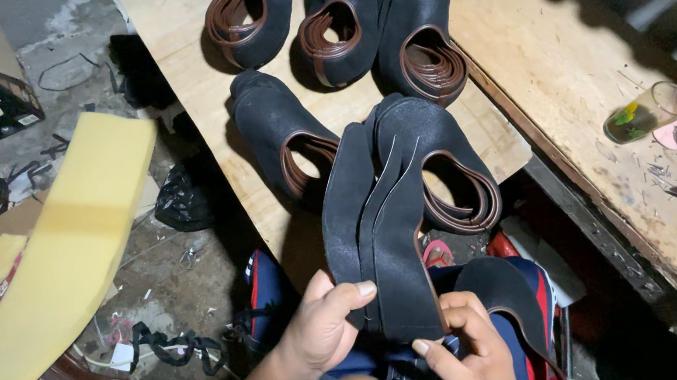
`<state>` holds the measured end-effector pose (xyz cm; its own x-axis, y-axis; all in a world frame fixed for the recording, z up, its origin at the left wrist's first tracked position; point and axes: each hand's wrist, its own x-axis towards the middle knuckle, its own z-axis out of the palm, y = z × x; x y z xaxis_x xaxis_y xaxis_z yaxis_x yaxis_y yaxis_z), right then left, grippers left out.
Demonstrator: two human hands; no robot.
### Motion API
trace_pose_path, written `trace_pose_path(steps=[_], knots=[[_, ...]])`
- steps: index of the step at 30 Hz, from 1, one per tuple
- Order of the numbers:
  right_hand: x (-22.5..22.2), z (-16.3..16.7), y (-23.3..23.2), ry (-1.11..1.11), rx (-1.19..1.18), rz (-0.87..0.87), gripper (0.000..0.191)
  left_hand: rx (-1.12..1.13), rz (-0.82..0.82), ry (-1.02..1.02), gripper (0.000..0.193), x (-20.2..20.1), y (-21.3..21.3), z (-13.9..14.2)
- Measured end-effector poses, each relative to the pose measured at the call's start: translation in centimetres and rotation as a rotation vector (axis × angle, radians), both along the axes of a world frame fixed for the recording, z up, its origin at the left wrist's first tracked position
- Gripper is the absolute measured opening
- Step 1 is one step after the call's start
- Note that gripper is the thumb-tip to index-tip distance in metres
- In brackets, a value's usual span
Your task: The person picks up black shoe uppers from a wooden workbench, matches them into pairs by turning and comparing them, and stacks the matched uppers in piles on the bench. They handle the uppers one at a time, aligning each pair before adding it to a stack.
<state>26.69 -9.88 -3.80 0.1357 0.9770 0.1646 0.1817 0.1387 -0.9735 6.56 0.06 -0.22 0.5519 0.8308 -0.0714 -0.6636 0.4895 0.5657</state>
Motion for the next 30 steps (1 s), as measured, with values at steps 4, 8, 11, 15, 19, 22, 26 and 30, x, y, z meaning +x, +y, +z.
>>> trace_pose_path(steps=[4,8,11,15,19,22,26,30], knots=[[0.0,-0.6,-0.1,0.094,-0.027,-0.033,0.026,-0.023,0.017,0.042,0.037,0.1,0.1,-0.1],[0.1,-1.4,-0.3,0.155,0.045,-0.113,0.031,-0.004,0.073,0.085,0.038,0.0,0.5,0.2],[0.4,-2.0,-0.6,0.156,0.166,-0.161,0.030,0.001,0.130,0.069,0.038,-0.2,1.0,0.4],[0.8,-2.8,-0.7,0.387,0.144,-0.292,0.026,-0.044,0.247,0.003,0.035,-1.6,2.3,0.5],[0.7,-3.2,-0.3,0.338,-0.035,-0.419,0.031,-0.072,0.027,-0.451,0.034,-3.9,3.7,0.3],[0.3,-2.6,-0.4,0.193,-0.005,-0.253,0.025,0.012,-0.039,-0.794,0.034,-4.7,3.7,0.0],[-0.3,-1.1,-0.5,-0.014,-0.022,0.012,0.022,-0.003,-0.087,-0.714,0.034,-5.1,3.4,-0.7],[-0.5,0.1,0.3,-0.110,0.233,0.210,0.025,-0.031,-0.144,-0.676,0.037,-5.0,3.2,-1.7]])
